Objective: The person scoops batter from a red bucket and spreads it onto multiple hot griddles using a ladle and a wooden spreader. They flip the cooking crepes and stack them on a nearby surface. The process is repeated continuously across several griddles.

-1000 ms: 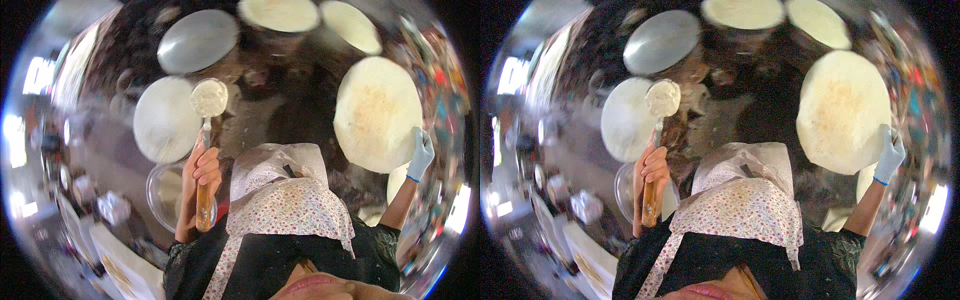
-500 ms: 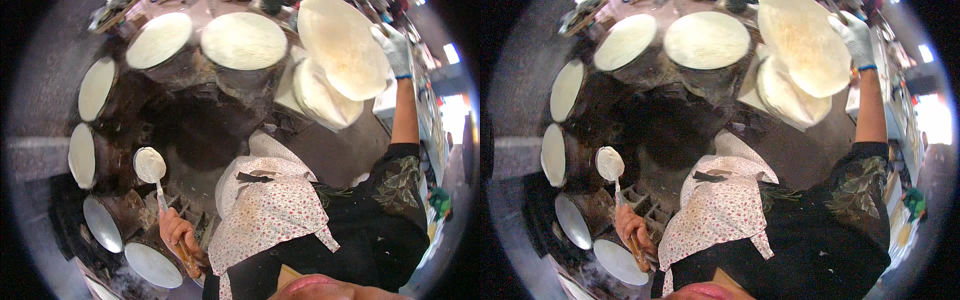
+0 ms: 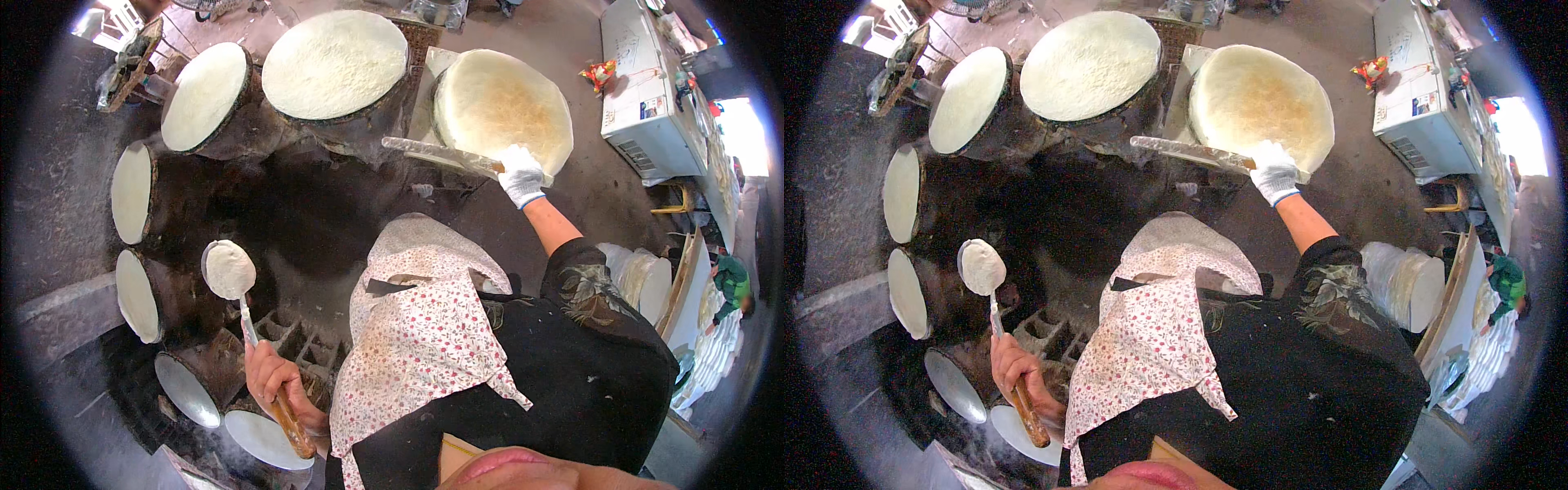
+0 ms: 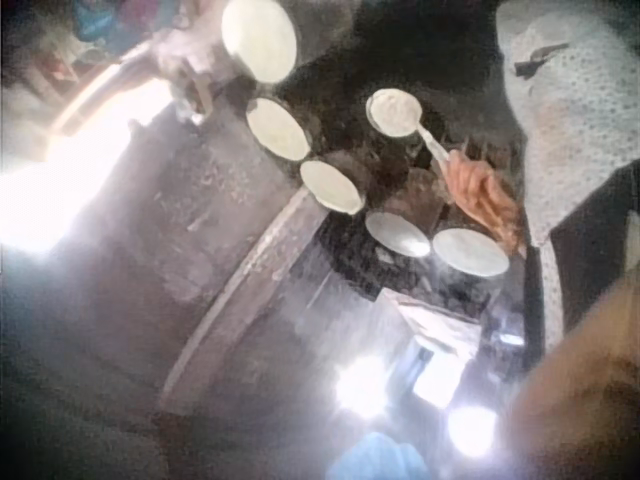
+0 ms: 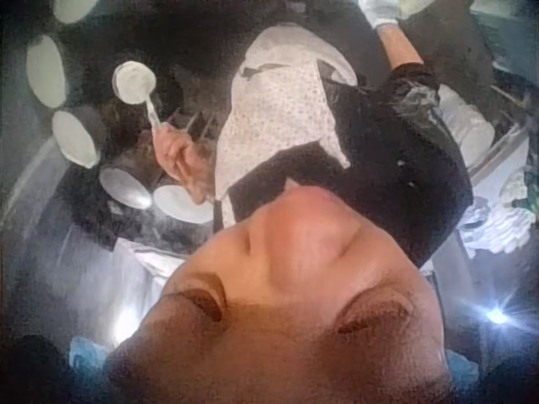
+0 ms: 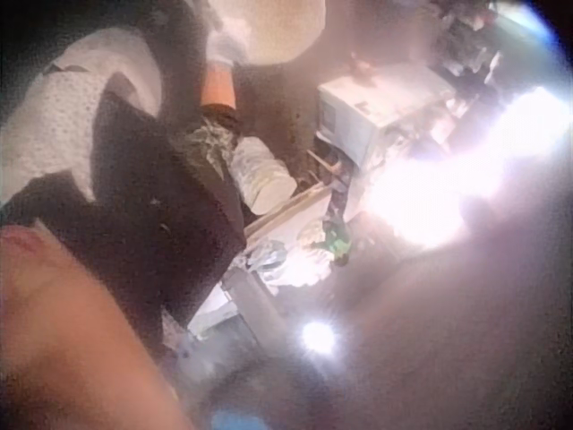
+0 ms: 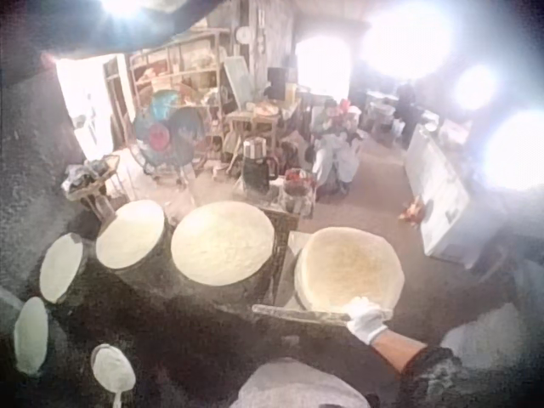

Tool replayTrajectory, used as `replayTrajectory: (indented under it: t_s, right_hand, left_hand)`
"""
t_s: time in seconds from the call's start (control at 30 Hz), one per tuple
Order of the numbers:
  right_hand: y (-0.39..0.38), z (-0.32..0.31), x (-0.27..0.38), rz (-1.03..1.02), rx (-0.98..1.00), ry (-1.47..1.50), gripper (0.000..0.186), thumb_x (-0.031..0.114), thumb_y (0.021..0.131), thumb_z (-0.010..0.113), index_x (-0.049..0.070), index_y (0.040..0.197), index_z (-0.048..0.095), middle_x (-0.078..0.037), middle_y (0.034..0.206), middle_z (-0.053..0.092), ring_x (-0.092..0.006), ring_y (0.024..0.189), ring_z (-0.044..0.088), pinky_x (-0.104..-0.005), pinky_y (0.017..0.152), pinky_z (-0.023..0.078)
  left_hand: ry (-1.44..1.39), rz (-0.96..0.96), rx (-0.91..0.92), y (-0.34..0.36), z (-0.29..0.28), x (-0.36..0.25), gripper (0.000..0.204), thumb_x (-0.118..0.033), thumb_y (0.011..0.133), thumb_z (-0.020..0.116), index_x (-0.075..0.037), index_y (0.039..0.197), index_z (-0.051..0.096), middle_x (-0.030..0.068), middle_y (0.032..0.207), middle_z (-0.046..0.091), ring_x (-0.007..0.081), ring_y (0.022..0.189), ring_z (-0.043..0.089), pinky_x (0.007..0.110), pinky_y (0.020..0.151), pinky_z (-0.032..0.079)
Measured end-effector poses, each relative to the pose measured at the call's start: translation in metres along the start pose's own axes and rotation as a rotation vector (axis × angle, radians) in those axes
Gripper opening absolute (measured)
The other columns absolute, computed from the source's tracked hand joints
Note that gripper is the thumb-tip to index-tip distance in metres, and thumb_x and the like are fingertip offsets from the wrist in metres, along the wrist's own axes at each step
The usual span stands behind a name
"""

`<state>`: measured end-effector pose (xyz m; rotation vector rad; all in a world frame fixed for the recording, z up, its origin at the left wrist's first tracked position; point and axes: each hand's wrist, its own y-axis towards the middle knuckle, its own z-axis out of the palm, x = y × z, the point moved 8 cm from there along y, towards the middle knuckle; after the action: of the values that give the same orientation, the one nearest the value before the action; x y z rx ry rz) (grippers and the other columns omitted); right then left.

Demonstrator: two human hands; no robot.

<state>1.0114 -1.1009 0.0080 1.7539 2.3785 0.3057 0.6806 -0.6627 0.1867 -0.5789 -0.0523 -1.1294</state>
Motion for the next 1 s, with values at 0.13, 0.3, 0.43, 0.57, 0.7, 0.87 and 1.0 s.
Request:
replayTrajectory:
  t_s: [0.13, 0.3, 0.43, 0.57, 0.7, 0.87, 1.0]
  right_hand:
    - [0.001, 0.000, -0.014, -0.054, -0.069, 0.051, 0.039, 0.023, 0.067, 0.090, 0.013, 0.099, 0.071, -0.011, 0.096, 0.064, -0.0334, 0.094, 0.067, -0.0442, 0.078, 0.057]
    - [-0.005, -0.012, 0.018, 0.006, 0.061, 0.166, 0.066, 0.035, 0.076, 0.088, 0.012, 0.133, 0.065, -0.014, 0.105, 0.064, -0.0343, 0.103, 0.067, -0.0450, 0.087, 0.058]
    - [-0.012, -0.014, 0.141, -0.060, 0.163, 0.423, 0.085, 0.036, 0.079, 0.087, 0.009, 0.152, 0.052, -0.018, 0.107, 0.066, -0.0382, 0.101, 0.068, -0.0445, 0.091, 0.057]
    - [-0.055, -0.011, 0.359, -0.324, 0.659, 0.688, 0.086, 0.009, 0.082, 0.072, 0.004, 0.161, 0.039, -0.019, 0.108, 0.063, -0.0387, 0.097, 0.066, -0.0407, 0.091, 0.054]
    - [-0.162, -0.084, 0.613, -0.725, 0.903, 0.956, 0.090, -0.005, 0.081, 0.063, 0.007, 0.165, 0.031, -0.017, 0.115, 0.059, -0.0306, 0.105, 0.063, -0.0350, 0.096, 0.051]
    - [-0.271, -0.150, 0.898, -0.574, 1.377, 1.156, 0.066, 0.012, 0.100, 0.061, 0.019, 0.164, 0.044, 0.006, 0.081, 0.058, -0.0039, 0.060, 0.049, -0.0211, 0.055, 0.045]
    - [-0.335, -0.158, 1.071, -0.502, 1.569, 0.995, 0.063, 0.017, 0.102, 0.061, 0.023, 0.163, 0.045, 0.005, 0.077, 0.056, -0.0054, 0.055, 0.045, -0.0233, 0.048, 0.042]
  left_hand:
    - [-0.028, 0.011, 0.029, 0.000, -0.003, 0.004, 0.038, -0.028, 0.117, 0.034, -0.011, 0.083, 0.038, 0.0015, 0.071, 0.043, 0.0103, 0.048, 0.047, 0.027, 0.041, 0.046]
    - [-0.084, 0.033, 0.056, -0.008, 0.005, -0.021, 0.040, -0.027, 0.117, 0.034, -0.011, 0.080, 0.039, 0.0018, 0.069, 0.045, 0.0106, 0.046, 0.048, 0.026, 0.040, 0.046]
    - [-0.208, 0.001, 0.166, -0.036, 0.017, -0.079, 0.040, -0.025, 0.117, 0.034, -0.011, 0.080, 0.040, 0.0008, 0.069, 0.046, 0.0109, 0.046, 0.049, 0.025, 0.039, 0.046]
    - [-0.340, 0.148, 0.118, -0.104, -0.003, -0.181, 0.040, -0.023, 0.116, 0.034, -0.008, 0.080, 0.043, 0.0011, 0.067, 0.046, 0.0118, 0.046, 0.048, 0.027, 0.041, 0.046]
    - [-0.368, 0.296, 0.276, -0.214, 0.002, -0.323, 0.036, -0.017, 0.115, 0.035, -0.006, 0.081, 0.044, 0.0022, 0.073, 0.045, 0.0125, 0.049, 0.050, 0.030, 0.045, 0.048]
    - [-0.186, 0.531, 0.370, -0.307, 0.013, -0.570, 0.025, -0.015, 0.113, 0.038, -0.005, 0.093, 0.047, 0.0025, 0.078, 0.048, 0.0124, 0.054, 0.051, 0.031, 0.048, 0.048]
    - [0.068, 0.720, 0.193, -0.330, 0.029, -0.784, 0.012, -0.017, 0.113, 0.047, -0.010, 0.103, 0.047, 0.0001, 0.079, 0.048, 0.0089, 0.056, 0.045, 0.028, 0.048, 0.044]
